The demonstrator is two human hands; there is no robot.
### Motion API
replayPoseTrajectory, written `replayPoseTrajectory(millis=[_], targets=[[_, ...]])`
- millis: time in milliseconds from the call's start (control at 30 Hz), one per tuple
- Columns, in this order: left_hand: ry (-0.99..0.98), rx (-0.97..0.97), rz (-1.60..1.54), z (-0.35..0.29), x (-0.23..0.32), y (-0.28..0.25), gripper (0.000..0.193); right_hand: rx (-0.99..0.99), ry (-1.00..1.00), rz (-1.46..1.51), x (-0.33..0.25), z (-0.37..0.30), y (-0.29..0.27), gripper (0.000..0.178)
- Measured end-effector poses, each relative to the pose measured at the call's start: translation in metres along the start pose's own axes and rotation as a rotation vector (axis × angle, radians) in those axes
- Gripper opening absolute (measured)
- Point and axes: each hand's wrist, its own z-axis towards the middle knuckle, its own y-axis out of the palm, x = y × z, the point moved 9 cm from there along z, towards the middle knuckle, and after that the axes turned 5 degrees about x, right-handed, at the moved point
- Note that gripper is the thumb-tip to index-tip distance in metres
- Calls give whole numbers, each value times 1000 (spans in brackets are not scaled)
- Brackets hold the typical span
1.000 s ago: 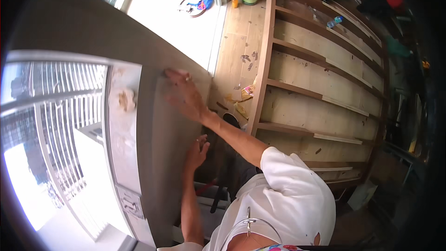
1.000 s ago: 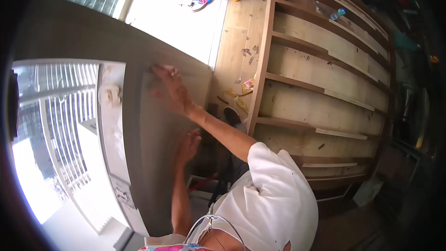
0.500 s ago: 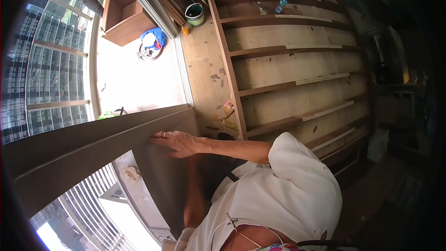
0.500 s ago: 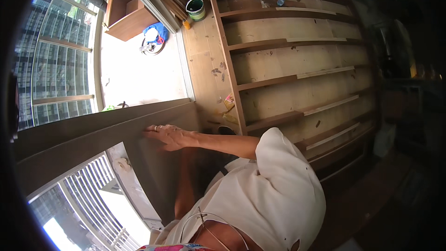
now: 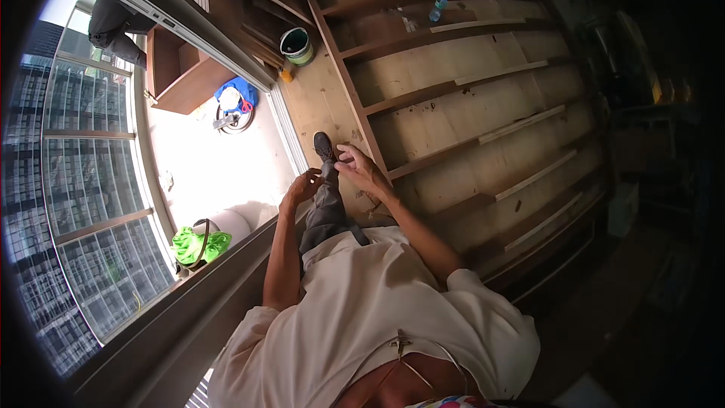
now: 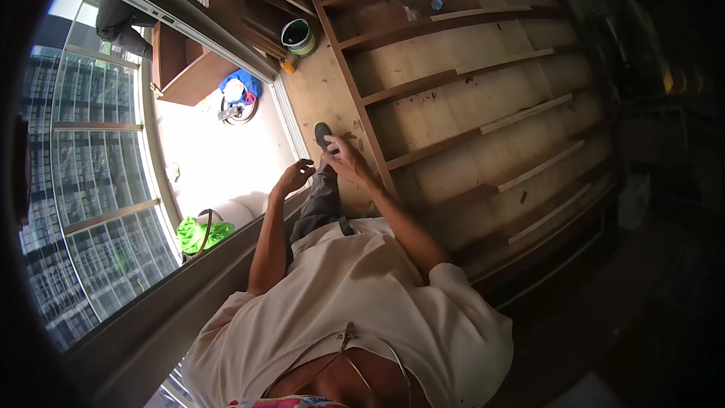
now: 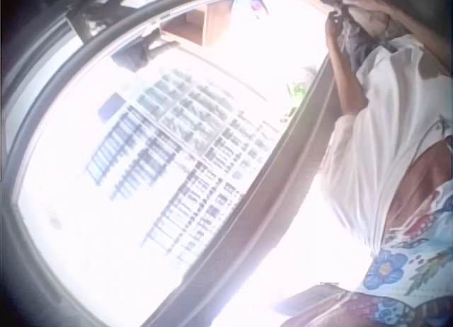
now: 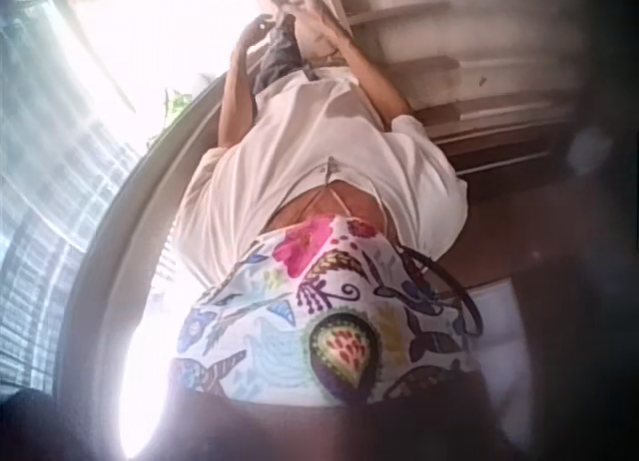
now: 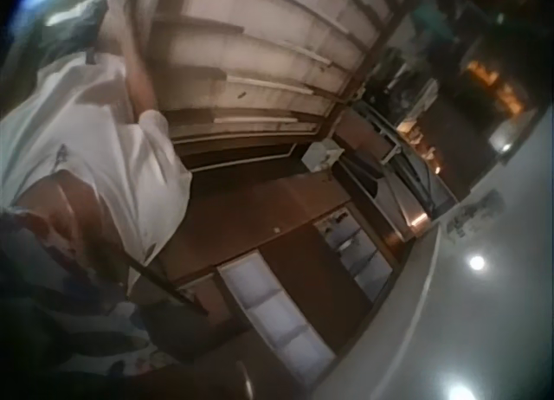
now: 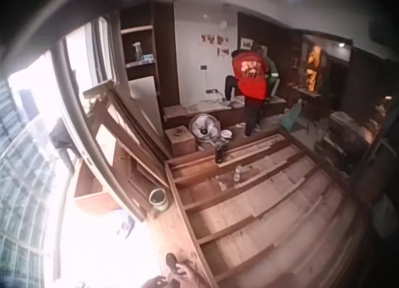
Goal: The person assembles a wooden cabinet frame by positioning and securing wooden panels and supports. They use a hammer to drive nails into the joints and handle various wooden components, including a large panel and smaller trim pieces, to construct the structure.
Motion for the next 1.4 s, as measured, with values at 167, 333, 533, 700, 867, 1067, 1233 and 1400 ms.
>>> replayPoseTrajectory(millis=[167,333,533,700,867,1067,1233,1400], targets=[[184,77,73,125,-35,-85,35,33,463,403,122,116,22,50],[62,89,73,215,-1,-189,35,202,870,-60,248,162,-64,39],[61,5,63,310,29,-239,33,616,672,255,257,247,-153,45],[23,-244,143,390,33,-217,35,670,554,253,265,348,-227,46],[-45,-215,34,472,31,-226,32,854,564,-414,267,468,-356,47],[-27,-225,84,608,64,-256,29,814,135,-276,196,658,-462,46],[24,-153,178,765,82,-287,23,701,-158,-866,107,782,-519,56],[250,103,106,915,153,-327,28,933,-107,-878,85,857,-582,69]])
